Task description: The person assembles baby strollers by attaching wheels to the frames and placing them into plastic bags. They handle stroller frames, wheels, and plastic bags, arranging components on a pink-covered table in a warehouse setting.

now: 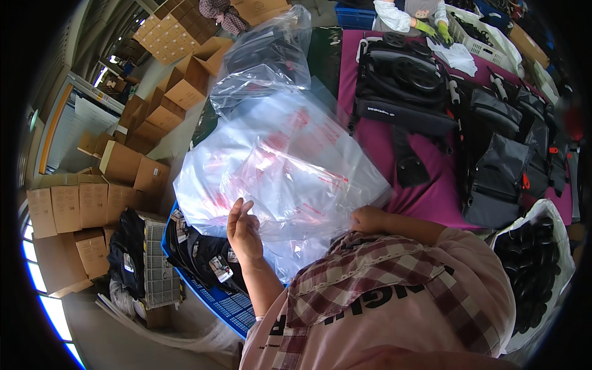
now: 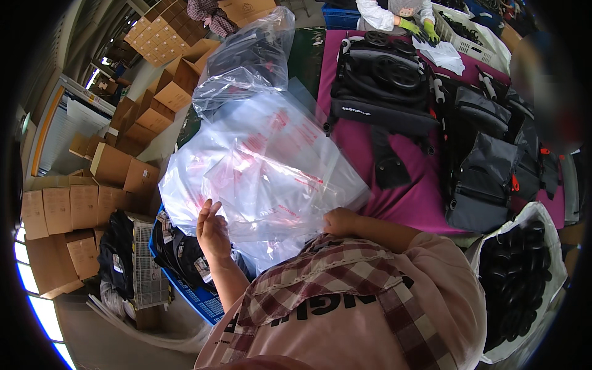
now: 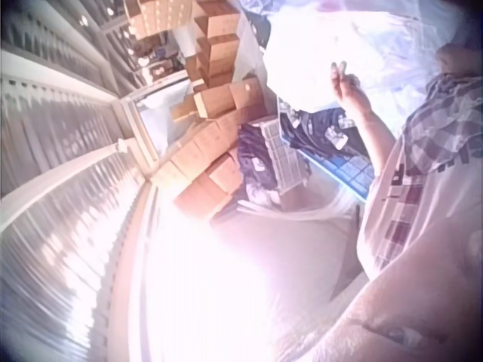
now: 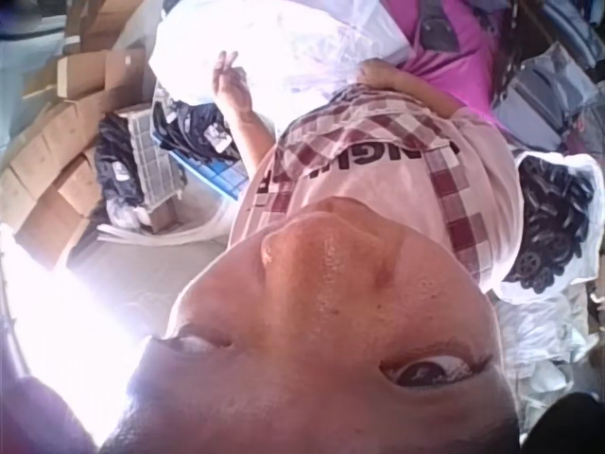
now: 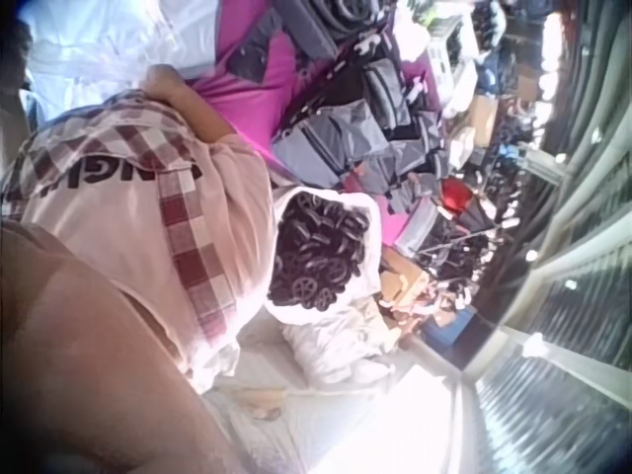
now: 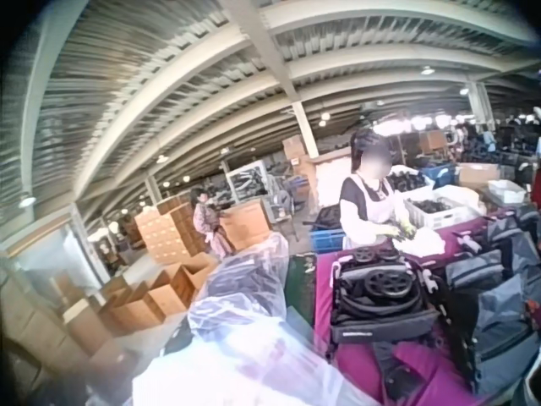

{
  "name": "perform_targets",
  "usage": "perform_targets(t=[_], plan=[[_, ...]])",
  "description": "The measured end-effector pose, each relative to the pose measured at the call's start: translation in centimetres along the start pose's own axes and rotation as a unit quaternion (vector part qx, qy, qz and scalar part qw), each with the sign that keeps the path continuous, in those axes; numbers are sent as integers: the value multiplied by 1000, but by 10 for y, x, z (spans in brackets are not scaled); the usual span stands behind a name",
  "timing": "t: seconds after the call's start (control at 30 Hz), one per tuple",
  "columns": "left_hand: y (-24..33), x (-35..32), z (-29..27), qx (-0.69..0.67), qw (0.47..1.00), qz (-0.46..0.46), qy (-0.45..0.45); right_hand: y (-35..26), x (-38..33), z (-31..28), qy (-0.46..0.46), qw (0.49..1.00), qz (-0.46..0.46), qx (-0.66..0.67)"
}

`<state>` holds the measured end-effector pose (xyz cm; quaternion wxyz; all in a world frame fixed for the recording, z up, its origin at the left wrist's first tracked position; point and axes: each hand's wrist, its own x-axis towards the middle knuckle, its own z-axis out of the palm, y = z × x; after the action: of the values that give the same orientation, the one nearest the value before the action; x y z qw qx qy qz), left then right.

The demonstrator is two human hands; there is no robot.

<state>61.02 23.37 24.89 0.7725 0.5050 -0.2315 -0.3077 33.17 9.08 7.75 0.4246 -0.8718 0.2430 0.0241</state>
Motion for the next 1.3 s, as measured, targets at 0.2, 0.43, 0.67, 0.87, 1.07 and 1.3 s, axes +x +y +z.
perform_targets(t=[0.2, 0.43, 0.67, 0.87, 1.07, 1.3], plan=[[-3, 1, -3, -7, 1000, -11, 18, -3, 2, -8, -8, 1000, 5, 1], [-9, 12, 4, -13, 1000, -20, -13, -2, -2, -14, -7, 999, 26, 22], [-12, 20, 15, -3, 999, -31, -20, 1, -5, -13, 0, 999, 34, 25], [-10, 21, 18, 6, 999, -31, -20, 4, -1, -10, 18, 999, 22, 35], [-12, 19, 13, 3, 1000, -29, -11, 4, 3, -9, 6, 999, 19, 27], [-10, 18, 11, 11, 1000, -29, -3, 4, 6, -9, -6, 1000, 13, 23]])
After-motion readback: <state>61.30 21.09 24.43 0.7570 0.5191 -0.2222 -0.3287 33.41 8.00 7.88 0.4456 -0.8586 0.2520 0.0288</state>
